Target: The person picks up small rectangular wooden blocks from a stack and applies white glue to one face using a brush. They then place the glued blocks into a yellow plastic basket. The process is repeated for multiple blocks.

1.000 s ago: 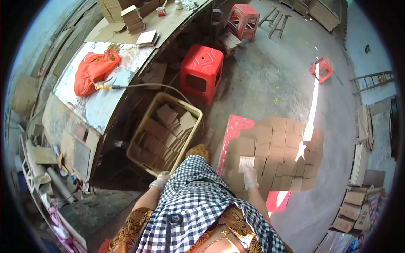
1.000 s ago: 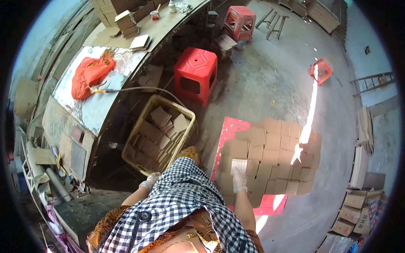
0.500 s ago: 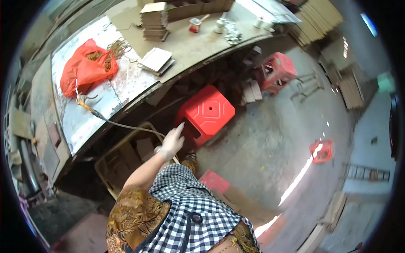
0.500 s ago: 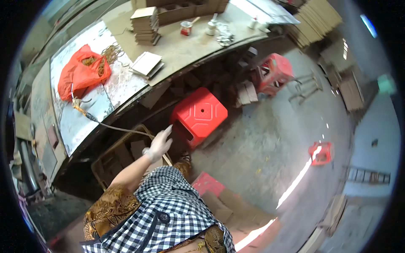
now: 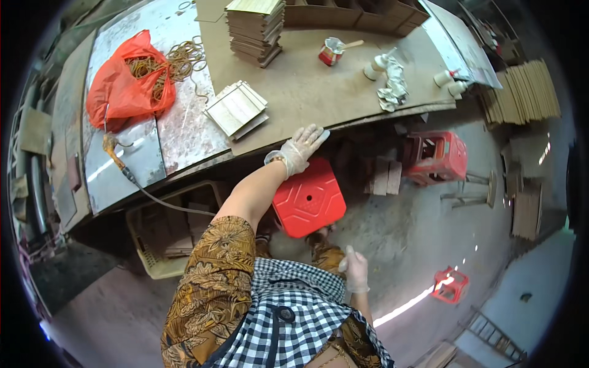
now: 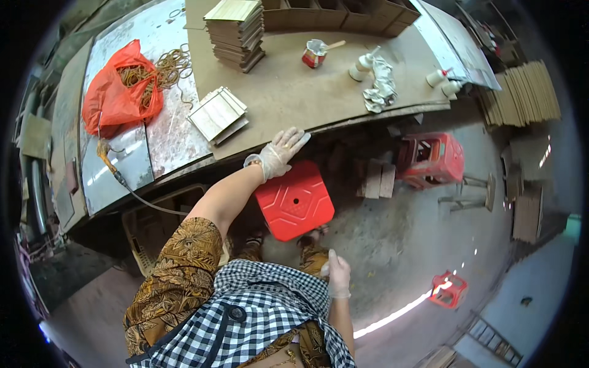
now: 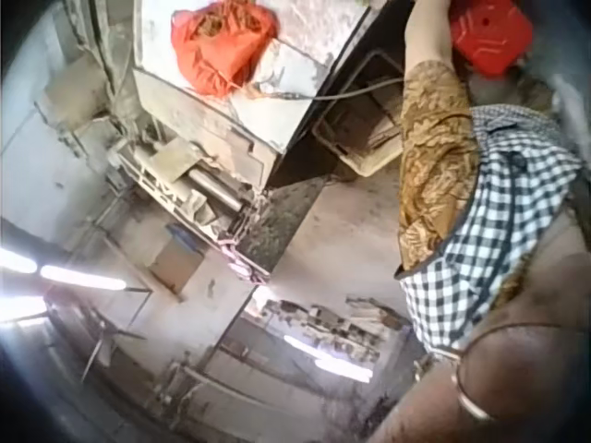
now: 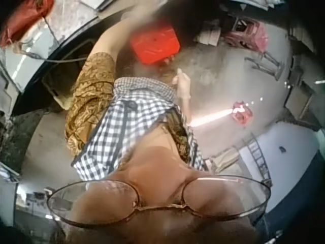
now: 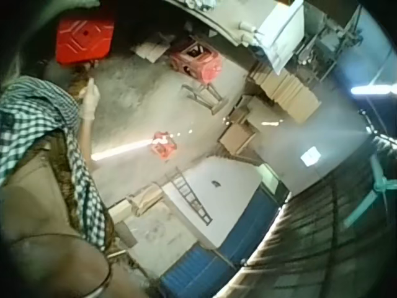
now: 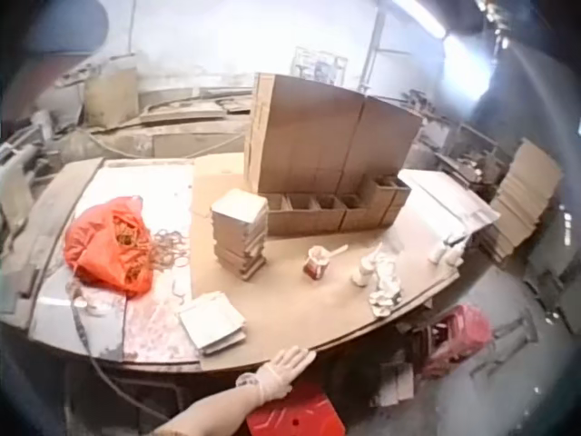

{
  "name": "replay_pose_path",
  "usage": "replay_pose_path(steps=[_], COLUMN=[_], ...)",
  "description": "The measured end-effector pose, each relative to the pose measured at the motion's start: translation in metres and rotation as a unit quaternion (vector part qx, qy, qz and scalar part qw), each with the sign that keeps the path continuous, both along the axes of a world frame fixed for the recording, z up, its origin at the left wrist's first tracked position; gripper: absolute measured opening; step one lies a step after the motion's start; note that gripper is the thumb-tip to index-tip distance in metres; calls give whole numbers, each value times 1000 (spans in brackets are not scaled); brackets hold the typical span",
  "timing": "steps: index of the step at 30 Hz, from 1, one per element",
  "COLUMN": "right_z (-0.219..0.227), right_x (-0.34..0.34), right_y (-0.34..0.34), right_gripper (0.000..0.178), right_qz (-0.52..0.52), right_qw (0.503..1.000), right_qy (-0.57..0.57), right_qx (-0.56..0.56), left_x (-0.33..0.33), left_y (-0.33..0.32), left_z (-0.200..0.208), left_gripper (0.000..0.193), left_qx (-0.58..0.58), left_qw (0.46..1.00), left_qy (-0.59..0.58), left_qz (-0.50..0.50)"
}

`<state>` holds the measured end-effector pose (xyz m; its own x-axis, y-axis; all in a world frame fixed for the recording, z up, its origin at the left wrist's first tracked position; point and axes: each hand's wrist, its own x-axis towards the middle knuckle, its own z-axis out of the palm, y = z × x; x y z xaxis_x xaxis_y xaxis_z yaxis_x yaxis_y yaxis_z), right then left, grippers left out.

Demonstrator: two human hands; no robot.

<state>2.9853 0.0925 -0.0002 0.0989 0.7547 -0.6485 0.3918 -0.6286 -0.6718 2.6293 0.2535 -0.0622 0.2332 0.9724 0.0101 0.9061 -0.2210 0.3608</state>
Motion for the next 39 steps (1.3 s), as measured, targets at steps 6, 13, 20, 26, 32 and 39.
replay_pose_path(steps=[6, 13, 20, 26, 32, 39], right_z=[-4, -40, -76, -75, -74, -80], right_x=[-61, -186, -196, -195, -189, -197], right_y=[204, 406, 420, 427, 423, 417], right_gripper=[37, 36, 54, 51, 48, 43], right_qz=[272, 430, 470, 490, 494, 473], right_qw=[922, 676, 649, 639, 616, 608], right_qy=[-101, -52, -158, -161, -166, -100], right_qx=[257, 596, 577, 571, 591, 630], left_x=[-1, -1, 2, -16, -140, -238], left_y=[8, 7, 13, 22, -2, -23], left_z=[-18, -29, -31, 47, 133, 88], left_gripper=[89, 71, 71, 67, 57, 112], left_qx=[59, 126, 35, 57, 176, -209], left_qw=[994, 972, 994, 984, 935, 858], left_qy=[96, 197, 96, -150, 60, -231], left_qz=[-5, 34, 35, 79, 301, 409])
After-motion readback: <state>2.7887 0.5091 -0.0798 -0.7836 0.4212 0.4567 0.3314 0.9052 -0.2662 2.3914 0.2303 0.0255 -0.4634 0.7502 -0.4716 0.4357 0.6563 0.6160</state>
